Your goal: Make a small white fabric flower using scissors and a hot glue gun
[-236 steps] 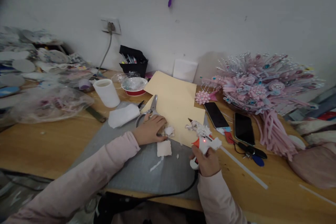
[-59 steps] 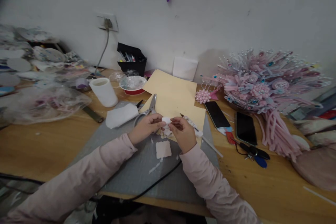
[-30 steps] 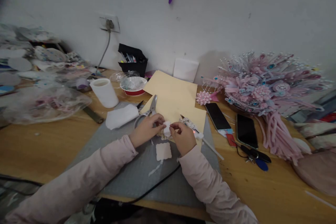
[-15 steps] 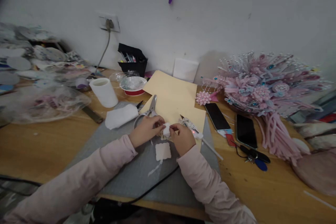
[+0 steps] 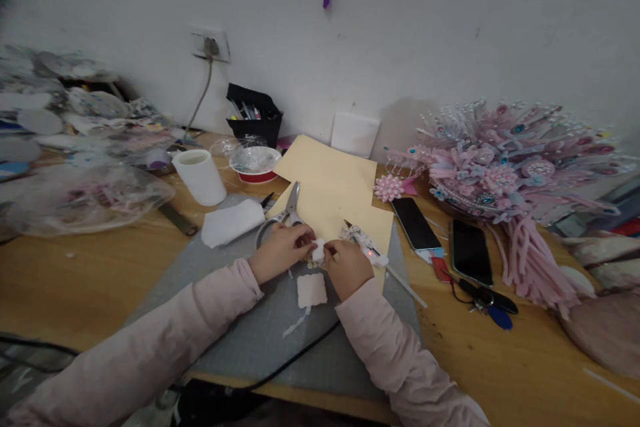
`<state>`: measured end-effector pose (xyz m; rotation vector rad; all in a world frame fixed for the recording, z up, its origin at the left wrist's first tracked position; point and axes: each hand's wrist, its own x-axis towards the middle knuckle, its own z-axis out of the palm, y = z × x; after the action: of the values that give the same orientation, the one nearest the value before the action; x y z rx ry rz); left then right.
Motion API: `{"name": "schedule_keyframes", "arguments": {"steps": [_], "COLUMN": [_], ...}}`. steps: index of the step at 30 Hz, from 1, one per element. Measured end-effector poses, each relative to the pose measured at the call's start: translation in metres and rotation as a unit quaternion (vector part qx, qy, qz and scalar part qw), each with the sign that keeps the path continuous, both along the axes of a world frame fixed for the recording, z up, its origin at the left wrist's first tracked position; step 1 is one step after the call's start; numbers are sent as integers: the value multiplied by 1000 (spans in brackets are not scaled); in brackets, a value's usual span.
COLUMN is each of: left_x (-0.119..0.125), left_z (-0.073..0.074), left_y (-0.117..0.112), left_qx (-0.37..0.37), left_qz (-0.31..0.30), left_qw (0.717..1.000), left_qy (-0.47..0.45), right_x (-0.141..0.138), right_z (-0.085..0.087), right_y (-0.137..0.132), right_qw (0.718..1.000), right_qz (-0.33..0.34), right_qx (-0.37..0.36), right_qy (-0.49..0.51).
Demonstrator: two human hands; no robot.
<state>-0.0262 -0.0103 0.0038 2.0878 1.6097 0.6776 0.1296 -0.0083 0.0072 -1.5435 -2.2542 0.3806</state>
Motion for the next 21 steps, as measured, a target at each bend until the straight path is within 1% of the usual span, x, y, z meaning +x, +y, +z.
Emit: {"name": "schedule_keyframes", "arguments": {"steps": [6, 11, 14, 18, 21], "left_x": [0, 0, -1, -4, -6], "left_z": [-4, -7, -4, 5, 9], "left_y": [2, 2, 0, -5, -7], "left_qx": [-2, 15, 43, 102, 126], "left_qz": [-4, -5, -19, -53, -75], "left_qw": [1000, 1000, 998, 991, 983], "left_qy": [3, 20, 31, 66, 107], "right_x": [1, 0, 0, 4, 7], "right_z": [-5, -5, -5, -7, -8], "right_y": [-1, -1, 0, -1, -3], "right_qw": [998, 997, 996, 994, 991], "right_qz": [21, 23, 35, 48, 63], "right_qx": [25, 14, 21, 73, 97], "right_qy": [-48, -74, -76, -67, -72]}}
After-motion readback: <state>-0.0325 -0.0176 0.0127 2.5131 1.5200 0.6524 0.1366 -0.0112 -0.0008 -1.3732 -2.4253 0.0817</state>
